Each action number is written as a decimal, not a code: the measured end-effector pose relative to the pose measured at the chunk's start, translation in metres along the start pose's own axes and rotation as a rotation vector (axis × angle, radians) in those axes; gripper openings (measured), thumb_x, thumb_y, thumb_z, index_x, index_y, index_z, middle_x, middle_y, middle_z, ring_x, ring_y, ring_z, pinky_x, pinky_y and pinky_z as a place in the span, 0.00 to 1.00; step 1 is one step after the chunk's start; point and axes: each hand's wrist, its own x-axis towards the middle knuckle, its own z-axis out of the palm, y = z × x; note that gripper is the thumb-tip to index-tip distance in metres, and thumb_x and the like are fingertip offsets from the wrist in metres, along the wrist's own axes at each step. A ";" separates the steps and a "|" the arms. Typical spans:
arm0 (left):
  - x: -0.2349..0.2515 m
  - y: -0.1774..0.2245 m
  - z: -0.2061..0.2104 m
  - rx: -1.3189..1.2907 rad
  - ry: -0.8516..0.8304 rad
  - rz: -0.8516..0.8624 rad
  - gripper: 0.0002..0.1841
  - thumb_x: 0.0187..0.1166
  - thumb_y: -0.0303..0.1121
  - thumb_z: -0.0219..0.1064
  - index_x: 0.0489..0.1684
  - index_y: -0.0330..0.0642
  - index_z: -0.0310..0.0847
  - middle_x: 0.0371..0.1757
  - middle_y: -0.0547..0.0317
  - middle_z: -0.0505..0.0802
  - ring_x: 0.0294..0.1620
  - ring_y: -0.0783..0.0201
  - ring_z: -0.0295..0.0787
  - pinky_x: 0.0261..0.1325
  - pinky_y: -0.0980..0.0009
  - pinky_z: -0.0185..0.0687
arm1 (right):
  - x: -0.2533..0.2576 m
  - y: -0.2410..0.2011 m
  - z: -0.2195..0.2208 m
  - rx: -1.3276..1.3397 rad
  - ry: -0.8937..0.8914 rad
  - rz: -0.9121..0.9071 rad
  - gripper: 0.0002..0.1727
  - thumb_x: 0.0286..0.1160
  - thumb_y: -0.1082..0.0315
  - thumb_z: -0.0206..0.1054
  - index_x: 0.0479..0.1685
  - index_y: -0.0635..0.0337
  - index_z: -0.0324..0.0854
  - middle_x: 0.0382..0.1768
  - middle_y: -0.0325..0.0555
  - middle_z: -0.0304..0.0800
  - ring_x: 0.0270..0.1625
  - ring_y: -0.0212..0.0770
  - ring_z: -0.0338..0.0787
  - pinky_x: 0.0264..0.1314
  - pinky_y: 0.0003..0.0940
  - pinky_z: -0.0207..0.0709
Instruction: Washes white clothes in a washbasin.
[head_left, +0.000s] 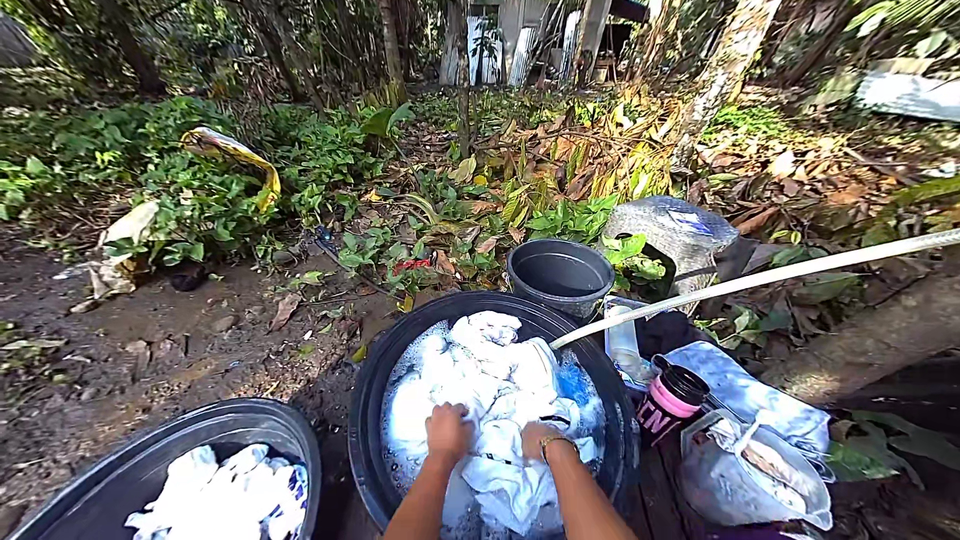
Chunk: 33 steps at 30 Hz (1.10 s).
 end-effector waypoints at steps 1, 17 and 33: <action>-0.009 0.013 0.005 0.060 0.030 0.104 0.18 0.82 0.38 0.66 0.63 0.37 0.88 0.67 0.38 0.89 0.78 0.38 0.76 0.82 0.40 0.62 | -0.017 -0.008 -0.015 0.078 0.086 0.040 0.23 0.85 0.64 0.60 0.68 0.75 0.80 0.74 0.70 0.80 0.81 0.65 0.77 0.80 0.67 0.67; -0.037 0.048 0.047 -0.354 -0.363 -0.150 0.22 0.86 0.30 0.59 0.78 0.34 0.71 0.62 0.33 0.89 0.53 0.43 0.94 0.58 0.47 0.89 | 0.001 0.025 -0.003 0.698 0.417 0.080 0.20 0.88 0.66 0.59 0.73 0.63 0.81 0.73 0.63 0.83 0.81 0.58 0.78 0.85 0.57 0.66; -0.020 0.018 -0.021 -0.323 -0.278 -0.081 0.20 0.86 0.40 0.66 0.61 0.30 0.86 0.63 0.35 0.89 0.65 0.44 0.84 0.72 0.46 0.73 | -0.206 -0.034 -0.077 1.348 1.082 -1.017 0.12 0.72 0.80 0.55 0.33 0.61 0.85 0.30 0.35 0.91 0.36 0.26 0.88 0.42 0.24 0.84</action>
